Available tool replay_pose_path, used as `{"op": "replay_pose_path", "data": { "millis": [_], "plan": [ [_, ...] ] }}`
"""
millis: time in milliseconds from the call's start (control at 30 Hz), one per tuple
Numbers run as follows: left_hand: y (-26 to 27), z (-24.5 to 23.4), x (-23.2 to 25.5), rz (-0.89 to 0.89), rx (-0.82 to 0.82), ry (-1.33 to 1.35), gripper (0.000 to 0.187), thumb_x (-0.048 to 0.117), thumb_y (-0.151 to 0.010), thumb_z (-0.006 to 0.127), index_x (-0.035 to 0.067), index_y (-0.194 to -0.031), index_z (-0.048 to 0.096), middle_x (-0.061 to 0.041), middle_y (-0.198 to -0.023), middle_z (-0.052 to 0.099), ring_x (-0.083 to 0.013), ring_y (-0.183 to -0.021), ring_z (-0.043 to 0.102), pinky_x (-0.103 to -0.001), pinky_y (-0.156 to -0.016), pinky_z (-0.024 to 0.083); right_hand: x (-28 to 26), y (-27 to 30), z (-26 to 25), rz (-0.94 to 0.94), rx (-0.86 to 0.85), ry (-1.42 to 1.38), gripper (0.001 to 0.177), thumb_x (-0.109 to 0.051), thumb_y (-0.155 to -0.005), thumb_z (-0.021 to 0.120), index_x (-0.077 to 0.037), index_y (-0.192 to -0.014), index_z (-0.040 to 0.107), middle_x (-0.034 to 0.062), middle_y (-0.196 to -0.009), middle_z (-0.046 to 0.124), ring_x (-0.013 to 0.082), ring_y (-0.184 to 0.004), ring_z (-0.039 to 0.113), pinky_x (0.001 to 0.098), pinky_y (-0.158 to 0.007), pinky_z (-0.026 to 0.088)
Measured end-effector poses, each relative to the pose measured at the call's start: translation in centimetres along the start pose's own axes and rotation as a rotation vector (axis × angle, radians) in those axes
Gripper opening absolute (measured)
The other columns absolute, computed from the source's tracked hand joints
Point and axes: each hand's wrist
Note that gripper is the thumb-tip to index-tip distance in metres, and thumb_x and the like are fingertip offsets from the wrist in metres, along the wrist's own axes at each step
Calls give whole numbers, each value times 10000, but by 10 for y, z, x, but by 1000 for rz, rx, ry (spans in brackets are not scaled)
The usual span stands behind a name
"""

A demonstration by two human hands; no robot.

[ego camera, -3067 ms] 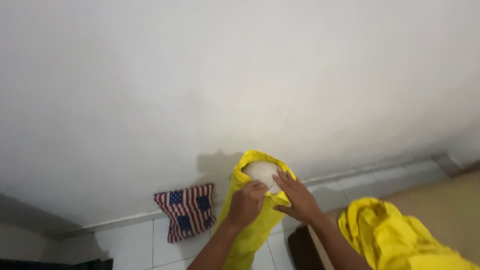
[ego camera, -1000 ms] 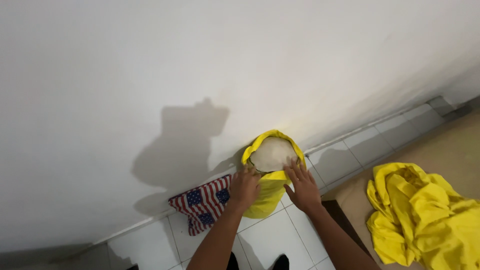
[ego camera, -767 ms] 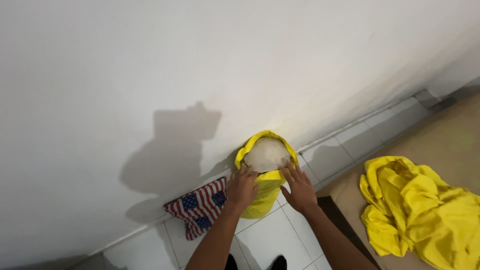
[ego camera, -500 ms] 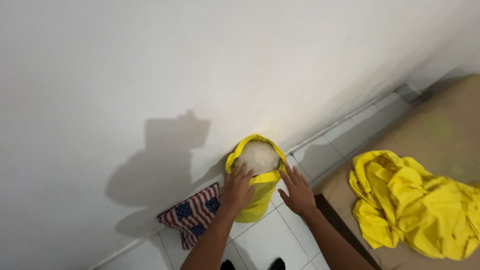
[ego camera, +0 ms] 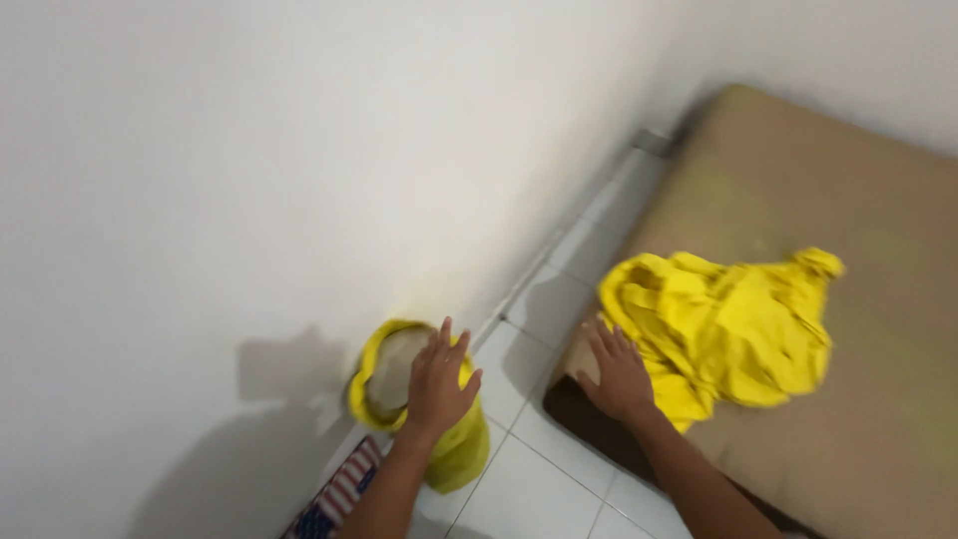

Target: The recorder puts yellow pillowcases onto a bolster pillow and a smaller rectangular pillow.

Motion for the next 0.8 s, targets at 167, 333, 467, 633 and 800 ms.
{"op": "replay_pose_path", "data": {
  "millis": [167,333,467,633,800],
  "plan": [
    [-36,17,47,99,-70,19,669,321,-873,711,83,-1467,515,-217,-1631,289,-450,-1465,321,-563,-1115,333,88,38,-18,154,100,-13,875,-449,-851,690,-272,-1583,246,59,-1702,174,339,-1538,237,529,-1224,251],
    [-61,49,100,181,-143,-11,669,330,-873,712,77,-1455,500,-212,-1639,275,-430,-1480,317,-550,-1121,336,174,88,-37,317,78,18,902,-490,-852,684,-285,-1589,206,54,-1704,134,338,-1540,214,531,-1214,240],
    [-75,84,151,190,-192,45,678,311,-864,716,96,-1467,494,-203,-1636,287,-419,-1470,328,-540,-1127,332,241,128,-52,447,14,60,920,-512,-851,680,-303,-1597,184,40,-1712,114,319,-1552,200,511,-1230,234],
    [-90,133,215,218,-256,7,695,316,-883,722,115,-1498,469,-229,-1608,292,-437,-1457,317,-544,-1118,329,332,171,-58,505,-4,72,919,-517,-855,677,-293,-1595,180,50,-1711,122,312,-1553,199,499,-1235,233],
    [-102,181,266,205,-277,60,708,309,-849,735,122,-1483,481,-201,-1624,322,-418,-1447,362,-536,-1120,361,406,204,-64,482,-58,109,902,-507,-871,661,-286,-1594,168,57,-1705,133,303,-1555,194,478,-1244,227]
  ]
}}
Point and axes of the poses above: each hand's wrist, its own y-axis away from the middle knuckle, its own z-axis out of the palm, x = y × z
